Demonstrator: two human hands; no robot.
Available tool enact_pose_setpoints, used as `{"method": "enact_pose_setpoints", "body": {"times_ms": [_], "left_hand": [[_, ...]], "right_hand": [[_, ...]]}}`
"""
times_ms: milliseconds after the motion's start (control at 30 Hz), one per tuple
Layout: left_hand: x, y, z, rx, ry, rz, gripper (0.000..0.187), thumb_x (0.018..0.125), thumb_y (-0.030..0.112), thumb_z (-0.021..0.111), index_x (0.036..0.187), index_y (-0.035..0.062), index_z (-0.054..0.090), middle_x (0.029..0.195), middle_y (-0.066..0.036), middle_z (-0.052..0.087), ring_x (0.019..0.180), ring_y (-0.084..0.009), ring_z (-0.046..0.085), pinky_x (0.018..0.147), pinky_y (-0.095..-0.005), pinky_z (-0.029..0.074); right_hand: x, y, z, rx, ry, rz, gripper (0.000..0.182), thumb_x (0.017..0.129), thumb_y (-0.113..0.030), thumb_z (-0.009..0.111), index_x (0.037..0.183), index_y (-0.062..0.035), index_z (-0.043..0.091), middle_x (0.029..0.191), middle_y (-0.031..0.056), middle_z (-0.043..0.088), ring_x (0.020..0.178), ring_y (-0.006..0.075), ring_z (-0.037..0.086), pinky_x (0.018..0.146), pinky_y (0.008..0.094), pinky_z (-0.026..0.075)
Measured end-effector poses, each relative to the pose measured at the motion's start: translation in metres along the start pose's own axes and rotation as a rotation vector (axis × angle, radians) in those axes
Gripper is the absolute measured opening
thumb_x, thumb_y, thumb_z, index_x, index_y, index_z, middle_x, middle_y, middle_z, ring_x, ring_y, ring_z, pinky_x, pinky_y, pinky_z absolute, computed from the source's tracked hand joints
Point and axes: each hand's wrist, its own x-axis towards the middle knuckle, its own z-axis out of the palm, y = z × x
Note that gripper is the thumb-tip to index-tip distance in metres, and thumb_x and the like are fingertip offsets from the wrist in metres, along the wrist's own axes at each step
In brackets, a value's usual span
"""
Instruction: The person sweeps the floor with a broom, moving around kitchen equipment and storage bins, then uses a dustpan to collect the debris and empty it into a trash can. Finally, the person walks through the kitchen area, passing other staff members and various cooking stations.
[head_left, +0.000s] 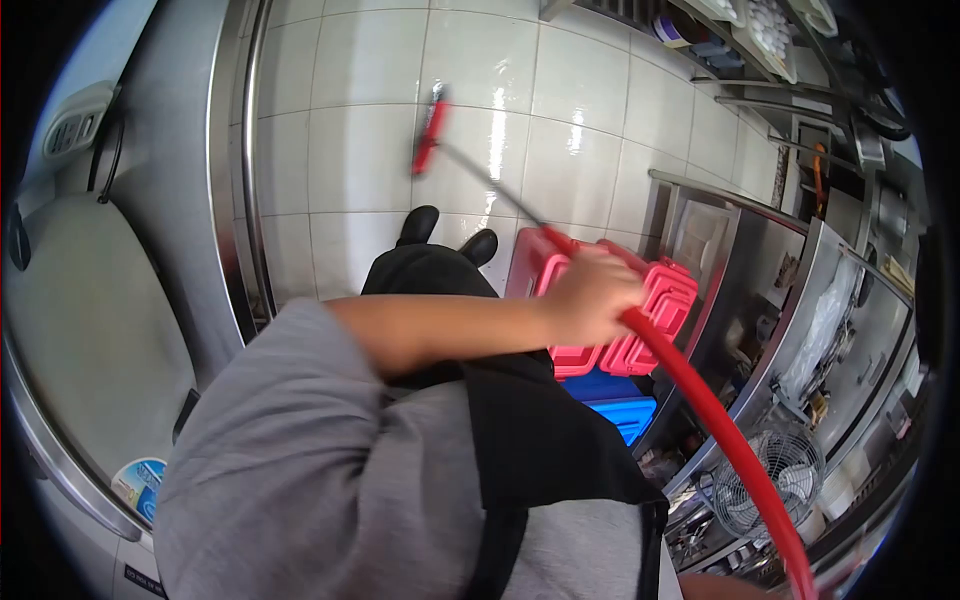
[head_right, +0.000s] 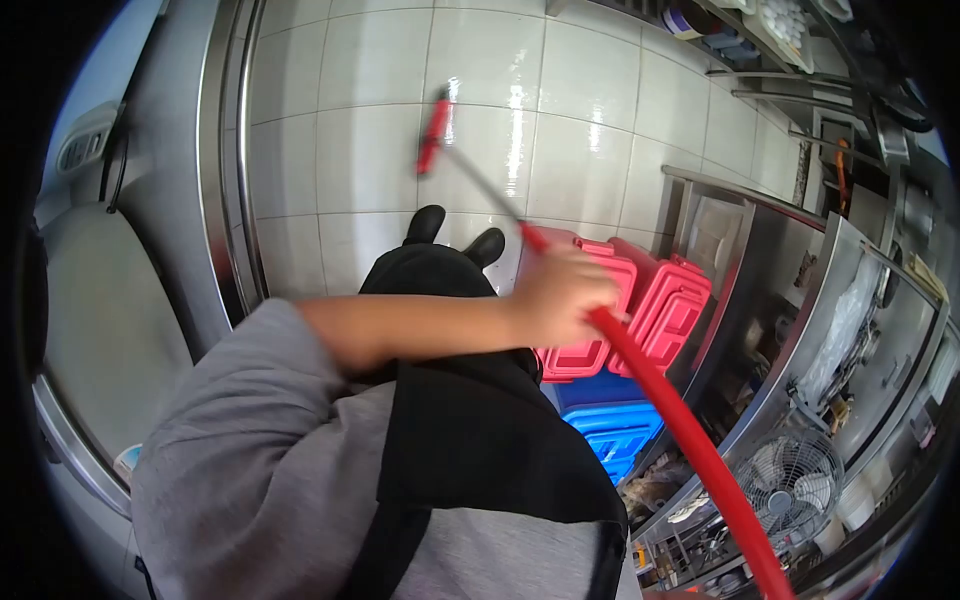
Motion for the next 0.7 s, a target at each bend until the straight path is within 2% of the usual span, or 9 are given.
{"method": "enact_pose_setpoints", "body": {"times_ms": [67,133,200,267,333,433,533,633,700], "left_hand": [[-0.057,-0.043,-0.035,0.075,0.064,-0.250,0.017,0.065,0.014,0.071,0.065,0.0102,0.054,0.066,-0.006,0.056,0.071,-0.0294,0.057,0.067,-0.0418,0.039],[-0.130,-0.097,-0.065,0.414,0.073,-0.548,0.025,0.072,0.016,0.071,0.058,0.0071,0.052,0.063,-0.011,0.055,0.067,-0.0341,0.056,0.064,-0.0448,0.041],[-0.219,-0.151,-0.087,0.695,0.181,-0.706,0.033,0.074,0.028,0.072,0.057,0.0062,0.053,0.065,-0.014,0.055,0.068,-0.0350,0.057,0.061,-0.0461,0.043],[-0.305,-0.175,-0.109,0.812,0.142,-0.837,0.040,0.077,0.032,0.073,0.057,0.0047,0.052,0.065,-0.015,0.056,0.067,-0.0350,0.057,0.062,-0.0457,0.043],[-0.331,-0.173,-0.101,0.865,0.152,-0.921,0.042,0.078,0.033,0.073,0.057,0.0040,0.051,0.065,-0.016,0.055,0.066,-0.0347,0.057,0.061,-0.0456,0.043],[-0.293,-0.155,-0.065,0.561,0.193,-0.905,0.046,0.081,0.028,0.073,0.055,0.0035,0.043,0.061,-0.014,0.051,0.058,-0.0297,0.050,0.056,-0.0408,0.040],[-0.160,-0.085,0.002,0.221,0.300,-0.788,0.044,0.084,0.023,0.069,0.056,0.0016,0.043,0.063,-0.014,0.051,0.062,-0.0287,0.051,0.058,-0.0415,0.038],[-0.063,-0.050,0.075,0.046,0.386,-0.264,0.032,0.078,0.023,0.071,0.061,0.0041,0.051,0.066,-0.012,0.053,0.070,-0.0326,0.054,0.066,-0.0427,0.039],[-0.004,-0.029,0.112,-0.121,0.252,-0.212,0.036,0.078,0.030,0.071,0.061,0.0066,0.050,0.068,-0.008,0.055,0.075,-0.0322,0.055,0.070,-0.0429,0.039]], "right_hand": [[-0.043,0.020,-0.164,0.077,0.422,0.284,0.026,0.087,-0.013,0.056,0.064,-0.0146,0.043,0.052,-0.0008,0.038,0.049,0.0116,0.040,0.056,0.0281,0.032],[-0.056,0.235,-0.030,0.393,0.194,0.567,0.026,0.091,-0.012,0.053,0.068,-0.0129,0.041,0.056,-0.0031,0.031,0.056,0.0107,0.036,0.065,0.0286,0.034],[-0.102,0.342,0.013,0.203,0.252,0.795,0.025,0.091,-0.016,0.054,0.070,-0.0114,0.042,0.061,-0.0003,0.036,0.062,0.0167,0.040,0.075,0.0372,0.040],[-0.140,0.402,0.050,0.284,-0.146,0.850,0.023,0.092,-0.022,0.056,0.074,-0.0098,0.049,0.070,0.0074,0.055,0.087,0.0284,0.059,0.088,0.0448,0.042],[-0.129,0.394,0.078,0.266,-0.418,0.947,0.026,0.088,-0.026,0.062,0.072,-0.0091,0.050,0.073,0.0101,0.059,0.096,0.0362,0.061,0.089,0.0495,0.043],[-0.075,0.345,0.041,0.070,-0.505,0.822,0.029,0.084,-0.026,0.065,0.067,-0.0084,0.049,0.065,0.0081,0.056,0.073,0.0306,0.062,0.080,0.0484,0.048],[0.005,0.232,-0.072,-0.425,-0.645,0.220,0.035,0.085,-0.036,0.052,0.060,-0.0127,0.048,0.058,0.0049,0.054,0.055,0.0225,0.053,0.066,0.0387,0.050],[0.052,0.167,-0.016,0.537,-0.711,-0.035,0.029,0.090,-0.031,0.046,0.064,-0.0190,0.044,0.057,-0.0059,0.046,0.049,0.0099,0.049,0.049,0.0328,0.042],[0.062,0.092,-0.005,0.003,-0.817,0.164,0.031,0.093,-0.025,0.052,0.066,-0.0122,0.047,0.051,-0.0045,0.049,0.040,0.0071,0.047,0.042,0.0220,0.043]]}}
